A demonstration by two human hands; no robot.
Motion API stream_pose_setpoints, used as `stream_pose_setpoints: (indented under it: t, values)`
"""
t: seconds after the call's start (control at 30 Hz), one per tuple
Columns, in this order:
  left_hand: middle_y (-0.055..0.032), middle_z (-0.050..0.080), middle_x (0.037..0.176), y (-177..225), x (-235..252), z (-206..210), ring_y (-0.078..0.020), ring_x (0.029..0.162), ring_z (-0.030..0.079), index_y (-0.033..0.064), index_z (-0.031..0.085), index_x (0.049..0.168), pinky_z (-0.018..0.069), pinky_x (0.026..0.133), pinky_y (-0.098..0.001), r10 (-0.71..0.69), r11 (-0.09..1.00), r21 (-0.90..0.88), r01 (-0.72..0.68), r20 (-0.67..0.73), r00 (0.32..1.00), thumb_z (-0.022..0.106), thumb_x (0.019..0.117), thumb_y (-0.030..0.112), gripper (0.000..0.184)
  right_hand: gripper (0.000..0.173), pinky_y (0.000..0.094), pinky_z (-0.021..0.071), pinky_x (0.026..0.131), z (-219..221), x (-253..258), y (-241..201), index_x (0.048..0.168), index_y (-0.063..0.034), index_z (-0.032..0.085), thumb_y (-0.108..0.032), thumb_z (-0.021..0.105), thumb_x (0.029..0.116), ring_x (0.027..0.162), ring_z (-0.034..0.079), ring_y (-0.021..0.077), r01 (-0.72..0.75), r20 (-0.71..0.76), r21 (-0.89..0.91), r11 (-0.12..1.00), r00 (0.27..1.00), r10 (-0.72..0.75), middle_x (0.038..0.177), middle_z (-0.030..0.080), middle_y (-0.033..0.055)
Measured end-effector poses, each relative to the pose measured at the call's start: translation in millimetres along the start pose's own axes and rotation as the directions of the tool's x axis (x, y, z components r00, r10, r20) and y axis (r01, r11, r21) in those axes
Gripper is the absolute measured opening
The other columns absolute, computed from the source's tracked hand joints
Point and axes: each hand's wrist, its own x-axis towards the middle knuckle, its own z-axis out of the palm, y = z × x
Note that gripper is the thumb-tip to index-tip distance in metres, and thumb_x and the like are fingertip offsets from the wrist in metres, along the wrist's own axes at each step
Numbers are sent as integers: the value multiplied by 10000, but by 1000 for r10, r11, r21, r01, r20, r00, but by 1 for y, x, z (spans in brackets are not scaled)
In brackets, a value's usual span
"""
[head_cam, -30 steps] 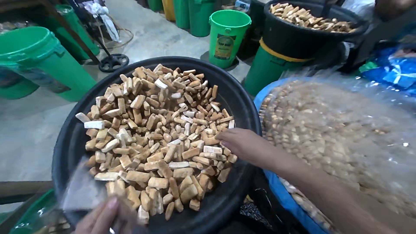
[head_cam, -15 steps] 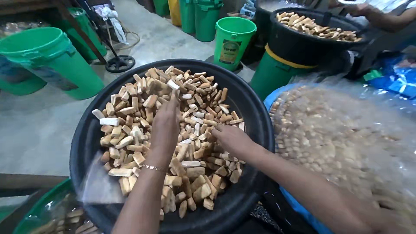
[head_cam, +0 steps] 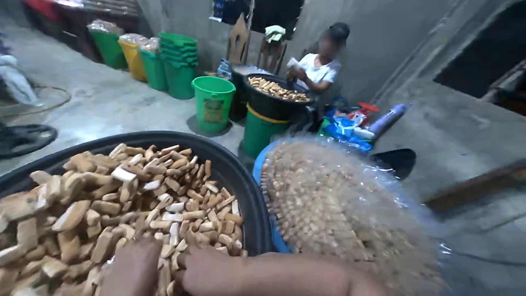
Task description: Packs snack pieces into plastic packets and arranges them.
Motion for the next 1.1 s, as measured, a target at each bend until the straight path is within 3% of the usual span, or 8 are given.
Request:
stream_pose_setpoints:
  t: [0.07,0.17,0.33,0.53,0.67,0.8,0.97,1.1]
  values:
    - [-322,667,1144,3,3,7,-532,1113,625,-68,711,1079,503,891,-685,-54,997,68,39,224,973,606,969,65,203,300,594,456,1049,1,-1,1,1271,73,643,18,562,988,1289,534,469,4,-13,45,999,1000,-4,1339,581,301]
    - [-304,677,1132,-2,7,17,-510,1100,640,-58,709,1063,514,874,-679,-42,998,65,23,306,951,622,971,114,213,344,588,461,1031,5,-1,4,1313,79,598,15,585,976,1251,583,443,30,3,12,999,1000,-30,1287,622,284]
    - [-315,679,1144,-24,13,15,-506,1132,630,-58,714,1141,459,988,-663,87,983,-180,-43,244,966,588,1025,153,271,306,569,522,952,-1,-2,2,1287,82,612,-12,567,1000,1154,621,445,3,30,35,999,1000,-4,1294,587,293]
    - [-323,686,1025,-24,8,4,-503,980,660,-92,699,1108,474,908,-670,84,927,-374,-25,141,986,664,982,160,284,354,505,515,1012,-27,-8,3,1367,67,584,-96,497,1066,1183,622,415,32,-407,411,911,901,152,1304,592,301]
    - [-297,693,1067,-7,7,3,-465,998,675,-83,670,1184,490,927,-646,43,877,-481,-15,48,998,776,901,185,405,366,495,482,1060,-32,-11,9,1387,79,561,-78,470,1069,1221,607,412,88,-454,478,874,877,160,1315,599,309]
    - [-293,636,1148,-4,6,8,-406,918,659,-92,609,1267,526,841,-582,37,833,-548,-79,-88,995,709,891,34,409,344,477,500,1037,-31,-10,11,1351,34,627,-80,565,1032,1183,623,397,70,-498,448,891,847,184,1264,629,286]
    - [-340,544,1331,9,5,13,-486,1140,598,-116,594,1281,499,942,-598,85,860,-474,-191,-236,968,657,838,-70,450,381,486,526,992,-22,-7,13,1292,10,677,-31,702,914,1150,630,412,30,-609,201,979,787,101,1171,668,257]
    - [-310,535,1351,13,6,20,-399,949,644,-70,595,1323,538,800,-516,36,853,-496,-162,-254,967,610,882,-52,442,374,474,541,972,-20,-5,16,1274,19,679,2,704,900,1141,621,425,9,-613,172,985,784,100,1164,647,273]
